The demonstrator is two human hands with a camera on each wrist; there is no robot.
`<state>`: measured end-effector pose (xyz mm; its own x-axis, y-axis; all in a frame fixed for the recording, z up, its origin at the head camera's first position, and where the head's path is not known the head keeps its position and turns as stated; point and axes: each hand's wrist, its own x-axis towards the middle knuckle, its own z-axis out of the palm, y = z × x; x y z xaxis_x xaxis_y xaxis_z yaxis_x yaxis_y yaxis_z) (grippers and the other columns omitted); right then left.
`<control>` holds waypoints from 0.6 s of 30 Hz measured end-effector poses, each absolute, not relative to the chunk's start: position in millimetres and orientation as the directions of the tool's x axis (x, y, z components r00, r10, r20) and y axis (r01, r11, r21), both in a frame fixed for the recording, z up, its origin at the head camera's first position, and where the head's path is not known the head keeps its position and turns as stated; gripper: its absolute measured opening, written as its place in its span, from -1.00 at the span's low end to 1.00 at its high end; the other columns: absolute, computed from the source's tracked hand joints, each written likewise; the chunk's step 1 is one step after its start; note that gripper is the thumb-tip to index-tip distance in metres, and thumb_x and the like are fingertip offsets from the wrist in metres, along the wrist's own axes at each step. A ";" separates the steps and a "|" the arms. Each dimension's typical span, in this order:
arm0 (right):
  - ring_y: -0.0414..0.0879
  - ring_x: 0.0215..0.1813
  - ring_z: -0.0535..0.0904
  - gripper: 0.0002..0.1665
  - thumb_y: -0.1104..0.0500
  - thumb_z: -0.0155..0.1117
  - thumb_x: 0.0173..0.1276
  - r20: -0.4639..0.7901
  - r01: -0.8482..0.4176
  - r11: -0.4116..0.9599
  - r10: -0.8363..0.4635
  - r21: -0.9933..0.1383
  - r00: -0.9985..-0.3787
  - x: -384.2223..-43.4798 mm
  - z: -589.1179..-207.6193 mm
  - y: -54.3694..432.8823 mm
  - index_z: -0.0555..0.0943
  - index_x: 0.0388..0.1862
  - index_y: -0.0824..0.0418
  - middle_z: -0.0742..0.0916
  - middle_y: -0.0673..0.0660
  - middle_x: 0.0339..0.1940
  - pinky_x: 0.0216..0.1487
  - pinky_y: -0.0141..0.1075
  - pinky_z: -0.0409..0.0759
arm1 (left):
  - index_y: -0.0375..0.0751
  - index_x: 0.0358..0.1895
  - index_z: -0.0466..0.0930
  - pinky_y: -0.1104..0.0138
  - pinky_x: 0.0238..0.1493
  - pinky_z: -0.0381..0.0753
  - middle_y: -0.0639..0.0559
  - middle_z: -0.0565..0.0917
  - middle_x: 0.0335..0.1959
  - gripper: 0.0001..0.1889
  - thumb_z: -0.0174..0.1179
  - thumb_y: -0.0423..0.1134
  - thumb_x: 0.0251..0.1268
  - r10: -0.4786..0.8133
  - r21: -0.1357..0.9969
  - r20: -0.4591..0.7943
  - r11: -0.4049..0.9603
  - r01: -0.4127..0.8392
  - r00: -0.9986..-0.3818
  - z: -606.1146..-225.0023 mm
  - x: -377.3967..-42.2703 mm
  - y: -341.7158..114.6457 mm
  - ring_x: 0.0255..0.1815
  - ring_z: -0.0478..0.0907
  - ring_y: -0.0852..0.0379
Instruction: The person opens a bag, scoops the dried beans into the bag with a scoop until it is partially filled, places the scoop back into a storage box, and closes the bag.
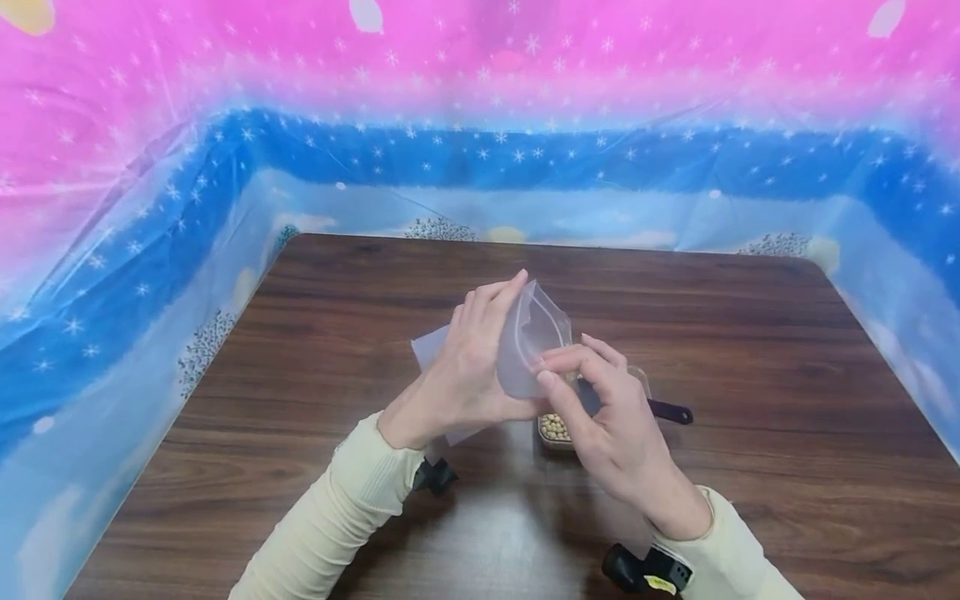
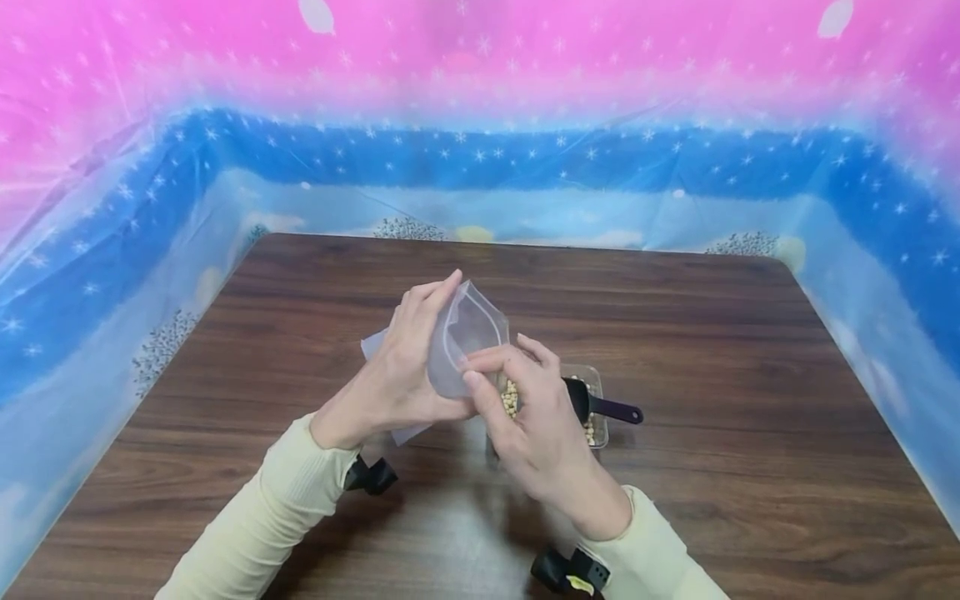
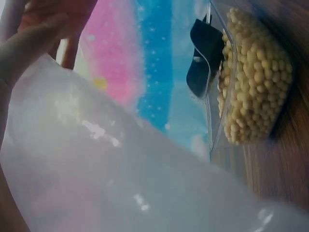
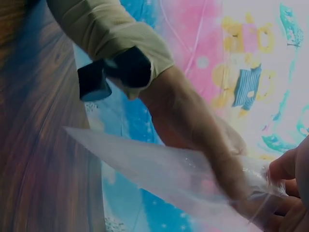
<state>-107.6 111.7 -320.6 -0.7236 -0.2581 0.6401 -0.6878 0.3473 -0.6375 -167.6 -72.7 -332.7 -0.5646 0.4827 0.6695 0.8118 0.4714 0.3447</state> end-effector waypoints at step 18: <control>-0.08 -0.06 0.68 -0.84 0.29 0.29 0.33 0.688 -0.764 0.365 -0.339 -0.532 -0.642 -110.5 -316.9 110.2 0.66 -0.13 0.17 0.75 0.03 -0.09 0.38 0.08 0.20 | -0.27 0.47 0.07 0.30 0.08 0.54 -0.07 0.33 0.18 0.16 0.57 -0.07 -0.30 0.506 0.600 0.537 0.333 0.727 -0.675 -339.5 -169.2 -73.9 0.15 0.31 0.12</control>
